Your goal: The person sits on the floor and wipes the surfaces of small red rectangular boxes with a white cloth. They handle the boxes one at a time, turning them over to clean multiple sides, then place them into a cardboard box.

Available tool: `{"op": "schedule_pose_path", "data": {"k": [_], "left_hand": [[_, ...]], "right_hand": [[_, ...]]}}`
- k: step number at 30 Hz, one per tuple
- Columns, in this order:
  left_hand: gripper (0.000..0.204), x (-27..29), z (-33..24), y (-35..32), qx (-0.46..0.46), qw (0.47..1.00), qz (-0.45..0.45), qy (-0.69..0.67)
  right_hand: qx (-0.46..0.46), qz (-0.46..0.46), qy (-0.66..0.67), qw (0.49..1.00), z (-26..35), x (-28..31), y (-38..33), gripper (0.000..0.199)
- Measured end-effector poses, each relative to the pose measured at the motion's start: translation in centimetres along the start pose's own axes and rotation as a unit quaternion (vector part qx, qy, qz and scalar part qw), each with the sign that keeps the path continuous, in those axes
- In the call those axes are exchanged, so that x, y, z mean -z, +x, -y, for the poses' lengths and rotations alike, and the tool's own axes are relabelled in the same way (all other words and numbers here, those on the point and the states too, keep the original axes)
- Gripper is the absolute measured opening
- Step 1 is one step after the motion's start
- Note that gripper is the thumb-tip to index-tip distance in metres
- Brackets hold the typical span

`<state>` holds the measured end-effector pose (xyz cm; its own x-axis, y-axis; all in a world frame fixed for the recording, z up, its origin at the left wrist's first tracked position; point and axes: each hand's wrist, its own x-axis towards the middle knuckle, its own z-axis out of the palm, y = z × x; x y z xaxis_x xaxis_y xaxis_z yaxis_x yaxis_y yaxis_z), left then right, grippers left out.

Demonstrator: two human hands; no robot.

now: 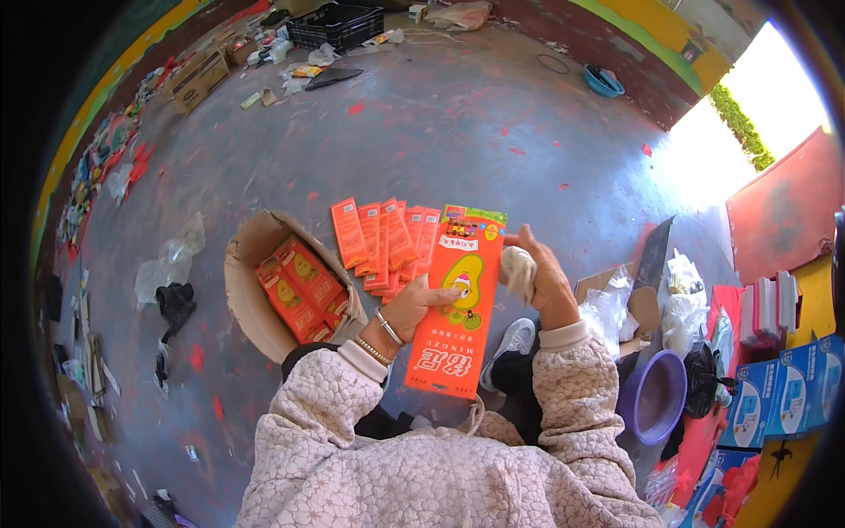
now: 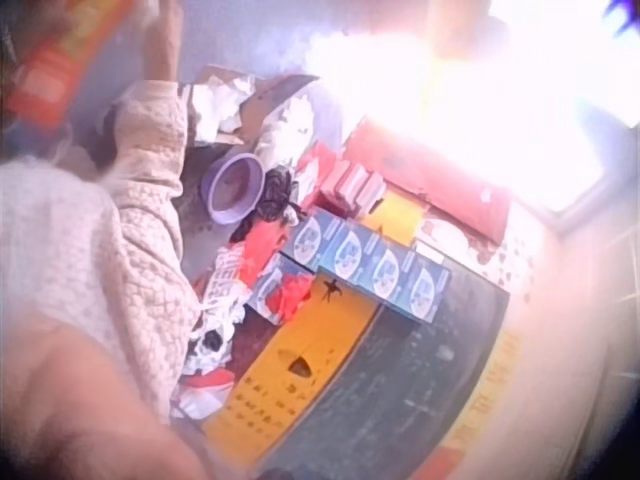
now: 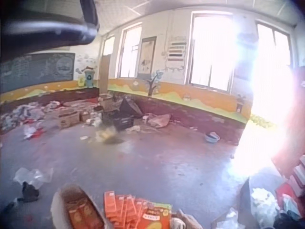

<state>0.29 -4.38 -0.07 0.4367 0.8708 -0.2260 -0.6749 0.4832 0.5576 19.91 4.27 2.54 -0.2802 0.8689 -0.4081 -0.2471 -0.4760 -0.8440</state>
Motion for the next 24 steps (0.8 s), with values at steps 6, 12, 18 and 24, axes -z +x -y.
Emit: {"op": "schedule_pose_path", "data": {"k": [6, 12, 18, 24], "left_hand": [[0.050, 0.9, 0.2, 0.4, 0.018, 0.997, -0.023, 0.078], [0.086, 0.6, 1.6, 1.6, -0.267, 0.752, -0.125, 0.590], [0.097, 0.1, 2.9, 1.8, -0.129, 0.856, -0.044, 0.499], [0.078, -2.5, -0.5, -0.5, 0.036, 0.991, 0.111, -0.071]], "right_hand": [[0.011, 0.009, -0.062, 0.998, 0.8, -1.3, -0.9, 0.020], [0.073, -0.087, -0.154, 0.981, 0.1, -0.2, 0.4, 0.022], [0.135, -0.074, -0.185, 0.971, -1.5, -3.2, 0.2, 0.025], [0.195, -0.132, 0.076, 0.969, 2.7, -0.5, 0.0, 0.025]]}}
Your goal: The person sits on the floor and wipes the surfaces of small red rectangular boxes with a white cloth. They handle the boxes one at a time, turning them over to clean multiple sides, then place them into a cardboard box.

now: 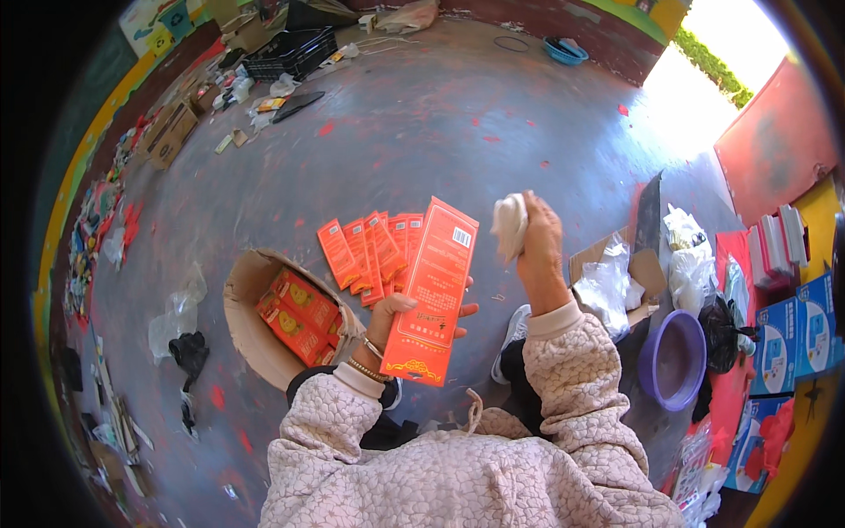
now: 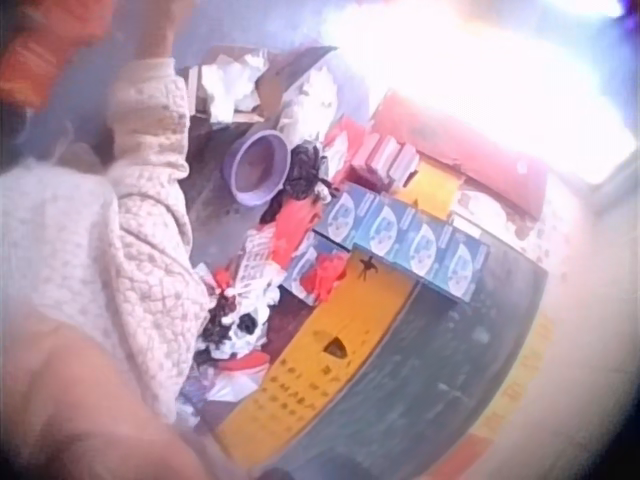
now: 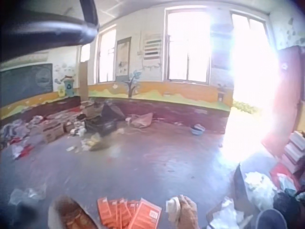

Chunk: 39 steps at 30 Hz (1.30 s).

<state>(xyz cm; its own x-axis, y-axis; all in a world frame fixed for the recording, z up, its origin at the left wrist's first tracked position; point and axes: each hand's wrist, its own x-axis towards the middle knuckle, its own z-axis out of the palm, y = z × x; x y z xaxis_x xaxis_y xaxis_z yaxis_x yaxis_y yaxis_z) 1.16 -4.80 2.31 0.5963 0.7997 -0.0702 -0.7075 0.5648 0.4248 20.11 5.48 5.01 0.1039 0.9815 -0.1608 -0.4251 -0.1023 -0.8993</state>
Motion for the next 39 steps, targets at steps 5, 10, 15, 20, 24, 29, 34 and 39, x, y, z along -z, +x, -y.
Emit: {"op": "schedule_pose_path", "data": {"k": [5, 10, 15, 20, 24, 29, 34, 39], "left_hand": [[0.073, -0.6, 0.4, 0.5, 0.042, 0.998, 0.026, -0.046], [0.065, -0.1, 1.1, -0.4, 0.020, 0.999, 0.009, -0.030], [0.071, 1.9, 0.6, -0.1, -0.097, 0.992, -0.071, 0.031], [0.079, -0.6, 0.1, 0.2, -0.137, 0.985, -0.098, 0.047], [0.078, -1.2, -0.2, -0.3, -0.093, 0.992, -0.082, 0.009], [0.071, 1.1, 0.0, -1.0, -0.076, 0.995, -0.057, -0.015], [0.075, -1.2, 0.0, -0.9, 0.003, 0.998, -0.009, -0.059], [0.073, -0.9, 0.0, -1.0, 0.027, 0.999, 0.002, -0.031]], "right_hand": [[0.185, 0.006, -0.140, 0.973, -1.6, -0.3, 0.8, 0.019], [0.307, 0.120, -0.411, 0.850, -3.4, -2.4, -1.3, 0.012], [0.307, 0.254, -0.405, 0.823, -4.0, -3.5, -5.5, 0.016], [0.367, 0.376, -0.409, 0.746, -5.9, -3.8, -8.9, 0.023], [0.395, 0.457, -0.381, 0.700, -6.5, -3.7, -10.0, 0.023], [0.458, 0.208, -0.455, 0.735, -3.6, -3.0, -6.9, 0.022], [0.418, -0.102, -0.485, 0.761, -0.4, 1.1, -0.1, 0.018], [0.374, -0.168, -0.361, 0.838, 2.1, 1.2, 0.2, 0.018]]}}
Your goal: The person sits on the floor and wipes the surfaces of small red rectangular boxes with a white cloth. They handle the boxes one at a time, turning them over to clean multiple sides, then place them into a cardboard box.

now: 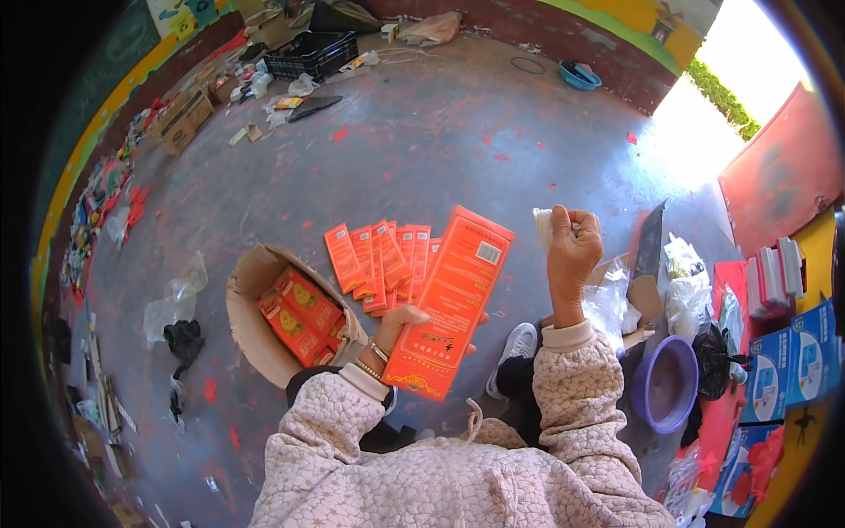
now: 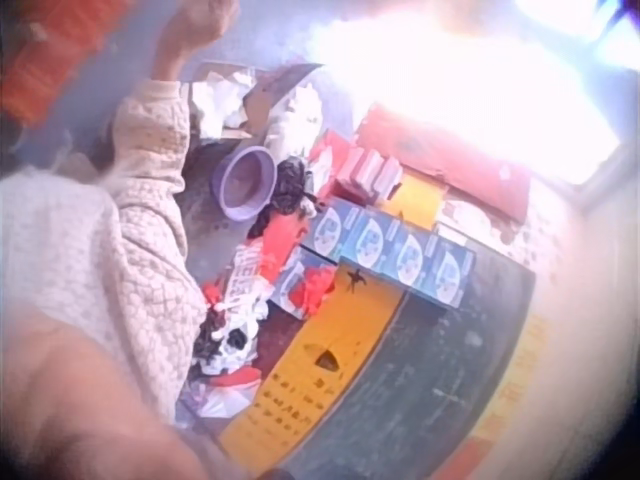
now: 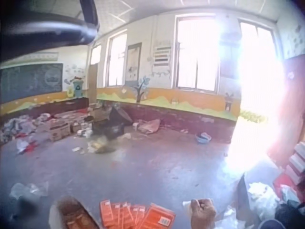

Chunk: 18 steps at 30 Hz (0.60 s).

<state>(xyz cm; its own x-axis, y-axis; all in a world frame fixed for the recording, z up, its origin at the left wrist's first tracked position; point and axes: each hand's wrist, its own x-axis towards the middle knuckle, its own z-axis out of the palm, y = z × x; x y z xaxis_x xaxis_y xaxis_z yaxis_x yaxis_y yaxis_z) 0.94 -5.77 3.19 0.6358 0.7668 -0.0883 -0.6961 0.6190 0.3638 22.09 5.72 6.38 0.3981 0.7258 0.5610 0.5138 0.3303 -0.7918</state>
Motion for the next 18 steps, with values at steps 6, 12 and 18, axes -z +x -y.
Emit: {"op": "schedule_pose_path", "data": {"k": [6, 12, 18], "left_hand": [[0.071, 3.3, 1.5, 0.4, 0.057, 0.993, 0.003, 0.104], [0.076, 1.3, 1.1, 0.5, 0.011, 0.999, -0.051, 0.016], [0.070, 1.4, 1.3, 0.3, 0.013, 0.990, -0.036, 0.138]], "right_hand": [[0.127, 0.113, -0.035, 0.985, 2.2, -2.9, -3.3, 0.014], [0.159, 0.161, -0.017, 0.974, 2.9, -4.1, -5.8, 0.012], [0.078, 0.006, -0.017, 0.997, 1.1, -3.3, -1.9, 0.011]]}}
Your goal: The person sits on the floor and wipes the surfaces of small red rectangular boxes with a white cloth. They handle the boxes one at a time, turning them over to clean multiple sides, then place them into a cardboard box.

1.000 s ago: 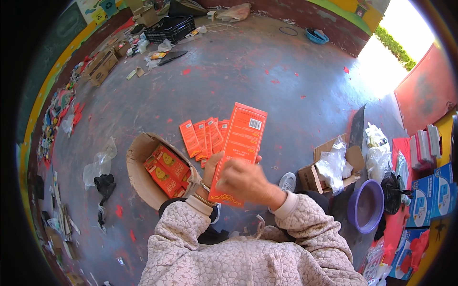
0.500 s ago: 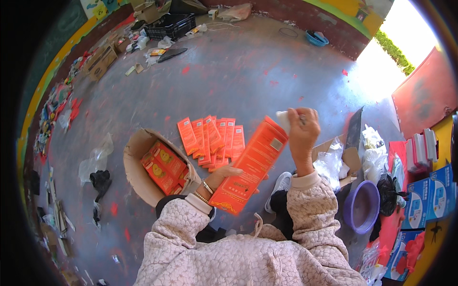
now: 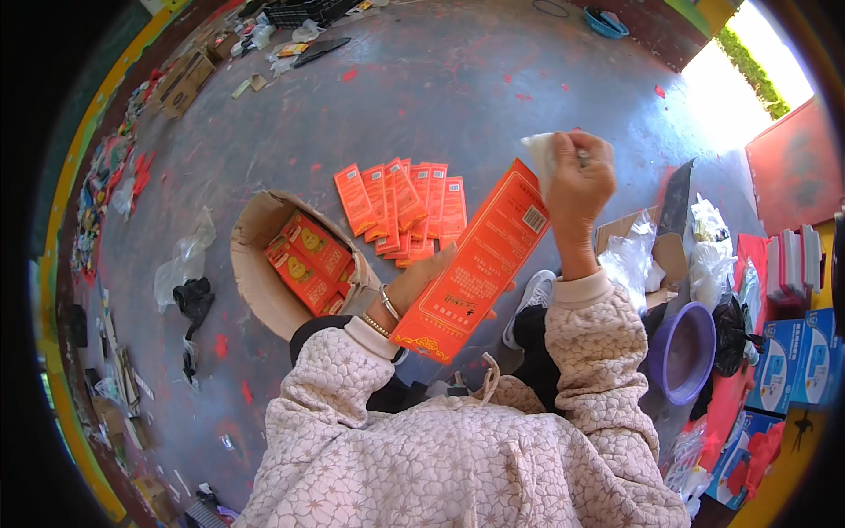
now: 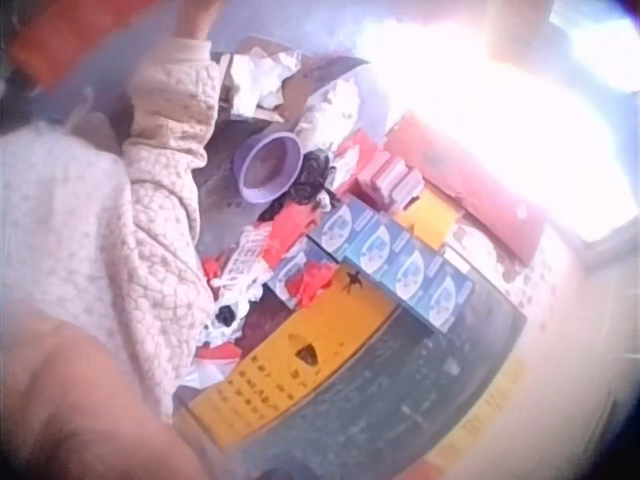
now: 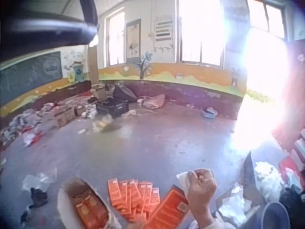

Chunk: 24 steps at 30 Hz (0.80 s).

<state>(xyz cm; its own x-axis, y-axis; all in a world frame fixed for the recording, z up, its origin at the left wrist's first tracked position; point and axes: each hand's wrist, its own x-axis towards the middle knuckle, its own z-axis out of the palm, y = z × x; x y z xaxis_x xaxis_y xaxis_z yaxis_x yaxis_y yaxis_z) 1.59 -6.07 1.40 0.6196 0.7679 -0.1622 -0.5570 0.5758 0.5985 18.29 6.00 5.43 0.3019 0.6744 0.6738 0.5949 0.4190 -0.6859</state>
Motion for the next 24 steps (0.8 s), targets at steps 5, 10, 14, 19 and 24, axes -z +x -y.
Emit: {"op": "schedule_pose_path", "data": {"k": [5, 10, 14, 19, 24], "left_hand": [[0.066, 0.8, -0.2, 1.1, -0.038, 0.992, -0.041, -0.115], [0.063, 2.6, -0.5, 1.4, -0.176, 0.961, -0.161, -0.139], [0.069, 1.9, -3.0, 0.4, -0.190, 0.971, -0.125, -0.074], [0.067, 1.6, -3.4, 0.6, -0.198, 0.968, -0.094, -0.119], [0.063, 1.4, -2.9, 0.4, -0.076, 0.992, -0.072, -0.074]], "right_hand": [[-0.013, 0.128, 0.090, 0.988, 1.4, 0.0, -2.9, 0.011], [0.077, 0.382, 0.110, 0.915, 4.8, -1.0, -10.1, 0.013], [0.148, 0.448, 0.192, 0.861, 5.8, 1.3, -10.9, 0.013], [0.159, 0.419, 0.204, 0.870, 3.5, 3.3, -8.4, 0.009], [-0.069, 0.154, 0.028, 0.985, -0.9, 2.8, -3.6, 0.007]]}}
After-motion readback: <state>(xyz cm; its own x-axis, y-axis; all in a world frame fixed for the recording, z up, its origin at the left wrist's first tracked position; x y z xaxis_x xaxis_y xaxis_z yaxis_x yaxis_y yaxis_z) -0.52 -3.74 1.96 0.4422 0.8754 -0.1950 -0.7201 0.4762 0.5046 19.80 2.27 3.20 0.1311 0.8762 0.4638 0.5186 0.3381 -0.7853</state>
